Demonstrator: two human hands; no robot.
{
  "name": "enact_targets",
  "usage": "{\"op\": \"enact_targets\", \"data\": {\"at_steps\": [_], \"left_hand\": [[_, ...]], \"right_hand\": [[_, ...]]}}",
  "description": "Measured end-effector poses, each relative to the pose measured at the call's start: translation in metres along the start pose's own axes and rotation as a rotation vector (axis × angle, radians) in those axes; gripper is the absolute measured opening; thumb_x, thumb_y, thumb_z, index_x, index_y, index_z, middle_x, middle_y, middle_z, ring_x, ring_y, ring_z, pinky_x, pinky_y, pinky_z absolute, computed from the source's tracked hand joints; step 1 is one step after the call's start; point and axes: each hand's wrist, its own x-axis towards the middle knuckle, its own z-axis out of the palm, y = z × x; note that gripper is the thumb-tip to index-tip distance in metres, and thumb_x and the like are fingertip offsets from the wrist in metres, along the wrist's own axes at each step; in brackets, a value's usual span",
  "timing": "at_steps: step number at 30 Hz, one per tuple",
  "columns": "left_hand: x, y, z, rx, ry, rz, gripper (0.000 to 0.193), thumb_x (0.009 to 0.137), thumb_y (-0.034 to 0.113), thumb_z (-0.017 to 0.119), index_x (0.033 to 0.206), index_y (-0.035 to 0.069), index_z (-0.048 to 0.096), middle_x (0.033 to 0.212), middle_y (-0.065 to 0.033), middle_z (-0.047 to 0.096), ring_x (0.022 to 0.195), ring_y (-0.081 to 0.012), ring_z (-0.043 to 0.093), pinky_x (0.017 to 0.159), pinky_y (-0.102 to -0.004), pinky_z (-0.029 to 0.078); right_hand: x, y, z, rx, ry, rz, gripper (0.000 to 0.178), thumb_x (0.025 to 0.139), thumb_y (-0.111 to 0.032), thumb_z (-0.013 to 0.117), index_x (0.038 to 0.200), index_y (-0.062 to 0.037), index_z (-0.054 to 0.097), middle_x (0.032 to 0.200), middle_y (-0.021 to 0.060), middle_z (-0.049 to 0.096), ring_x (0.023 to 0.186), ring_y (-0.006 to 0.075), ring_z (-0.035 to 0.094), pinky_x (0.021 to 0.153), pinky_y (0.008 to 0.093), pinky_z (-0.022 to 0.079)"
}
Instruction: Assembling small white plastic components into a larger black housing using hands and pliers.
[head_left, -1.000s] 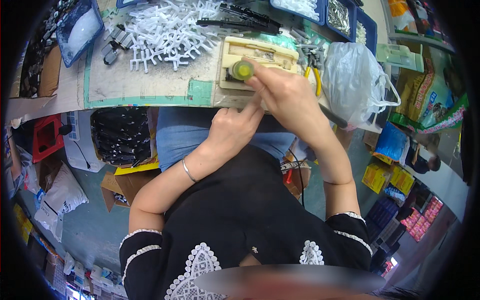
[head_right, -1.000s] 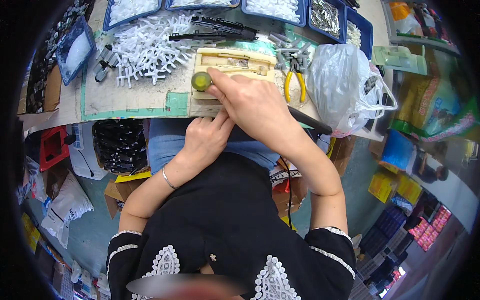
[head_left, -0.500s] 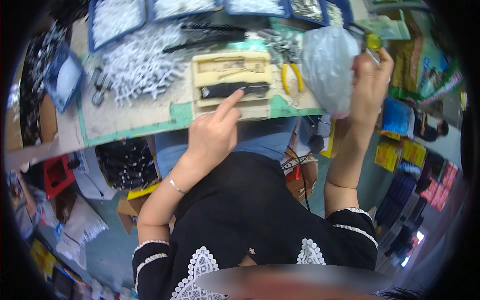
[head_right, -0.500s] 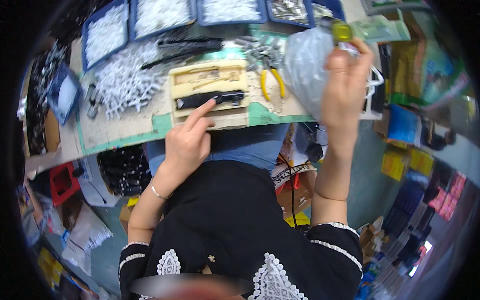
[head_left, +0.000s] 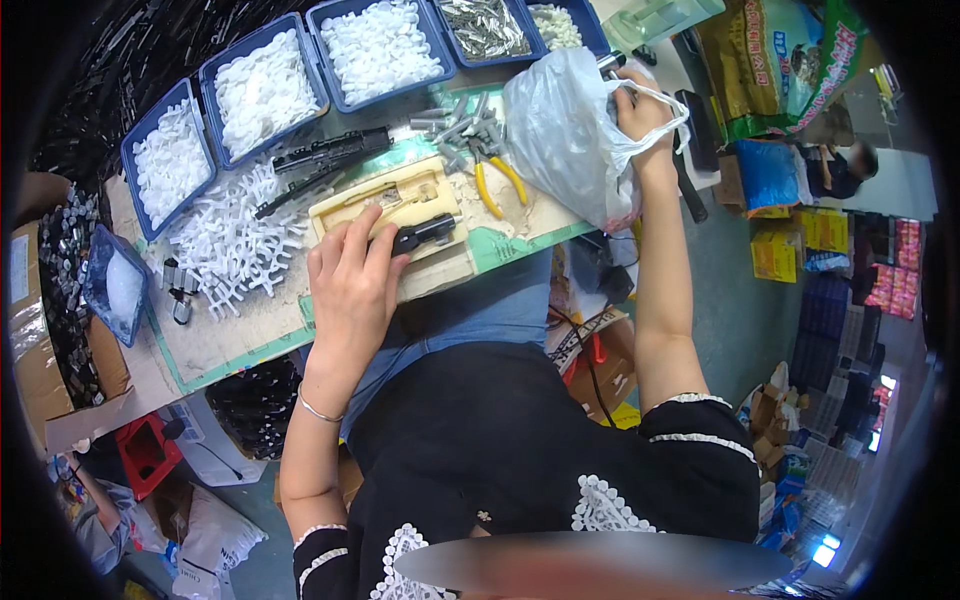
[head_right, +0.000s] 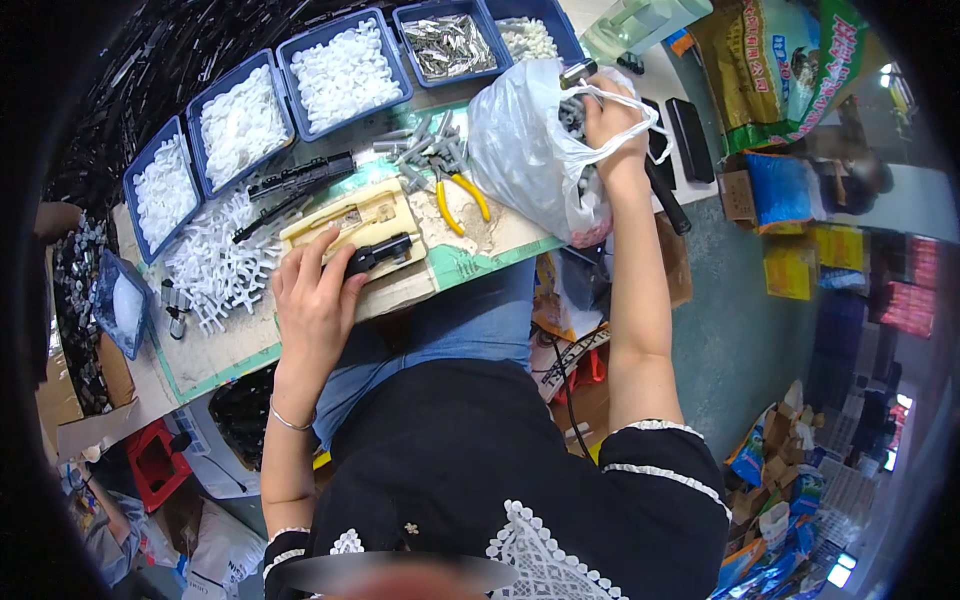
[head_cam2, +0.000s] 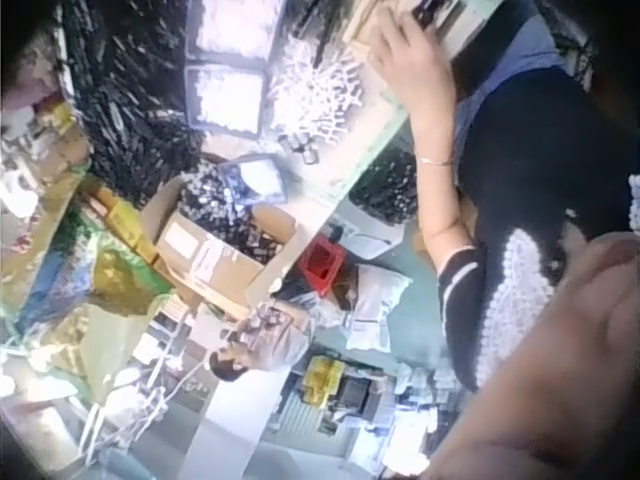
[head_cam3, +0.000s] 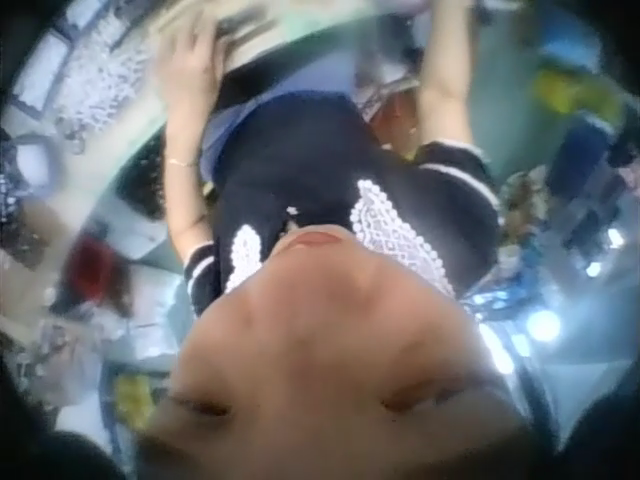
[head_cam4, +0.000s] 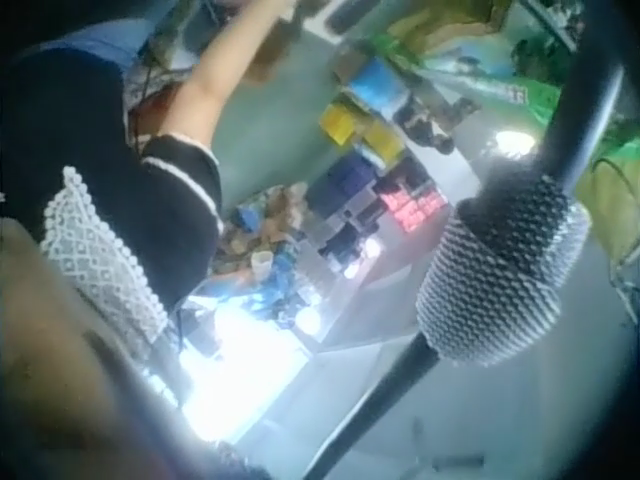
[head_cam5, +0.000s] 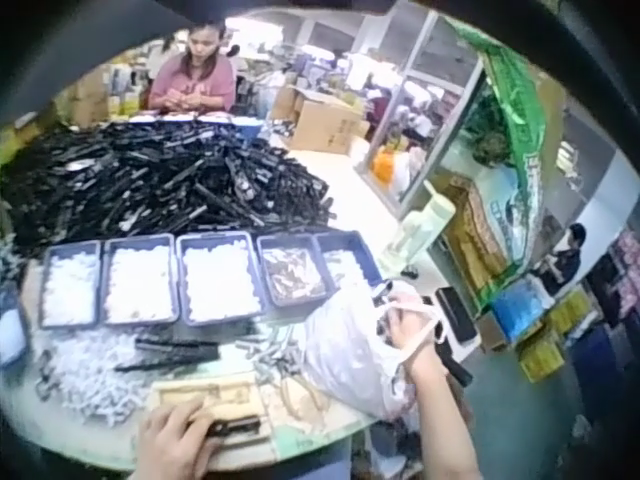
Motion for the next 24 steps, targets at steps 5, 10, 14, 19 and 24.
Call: {"op": "enact_targets", "data": {"at_steps": [5,10,14,19,24], "left_hand": [[0.007,0.002,0.002,-0.033,-0.043,-0.051,0.035,0.074,0.012,0.068,0.106,0.002,0.058,0.121,-0.0088,0.053,0.108,-0.0270,0.048,0.090,-0.0372,0.034],[0.007,-0.004,-0.009,-0.506,0.030,-0.258,0.028,0.080,0.007,0.065,0.105,0.000,0.054,0.109,-0.0129,0.058,0.104,-0.0253,0.054,0.089,-0.0338,0.039],[0.017,0.004,-0.009,-1.306,0.189,-0.582,0.028,0.087,0.005,0.060,0.112,-0.002,0.051,0.100,-0.0075,0.058,0.089,-0.0171,0.058,0.080,-0.0277,0.046],[0.017,-0.008,-0.015,-1.565,-0.002,-0.669,0.026,0.090,0.013,0.058,0.111,-0.001,0.051,0.098,-0.0058,0.058,0.080,-0.0104,0.058,0.074,-0.0225,0.046],[0.018,-0.002,-0.014,-1.547,0.061,-0.663,0.034,0.092,0.014,0.055,0.121,-0.002,0.049,0.100,-0.0075,0.060,0.078,-0.0103,0.058,0.071,-0.0228,0.047]], "right_hand": [[-0.009,0.001,-0.006,-0.193,-0.098,-0.011,0.024,0.081,-0.013,0.058,0.103,-0.0017,0.063,0.098,0.0215,0.060,0.090,0.0397,0.058,0.079,0.0439,0.045],[-0.039,-0.055,-0.069,-0.261,0.019,0.026,0.019,0.082,-0.008,0.051,0.095,-0.0003,0.063,0.092,0.0188,0.059,0.089,0.0332,0.057,0.077,0.0398,0.044],[-0.074,-0.126,-0.078,0.288,-0.039,0.148,0.010,0.077,-0.005,0.060,0.086,-0.0005,0.058,0.087,0.0148,0.057,0.083,0.0308,0.057,0.075,0.0383,0.045],[-0.085,-0.140,0.002,0.292,-0.343,-0.229,0.023,0.074,-0.009,0.065,0.093,0.0009,0.054,0.088,0.0165,0.053,0.084,0.0332,0.053,0.078,0.0399,0.045],[-0.084,-0.151,0.011,0.157,-0.436,-0.179,0.020,0.074,-0.011,0.064,0.082,0.0050,0.055,0.087,0.0182,0.051,0.083,0.0344,0.052,0.075,0.0430,0.045]]}}
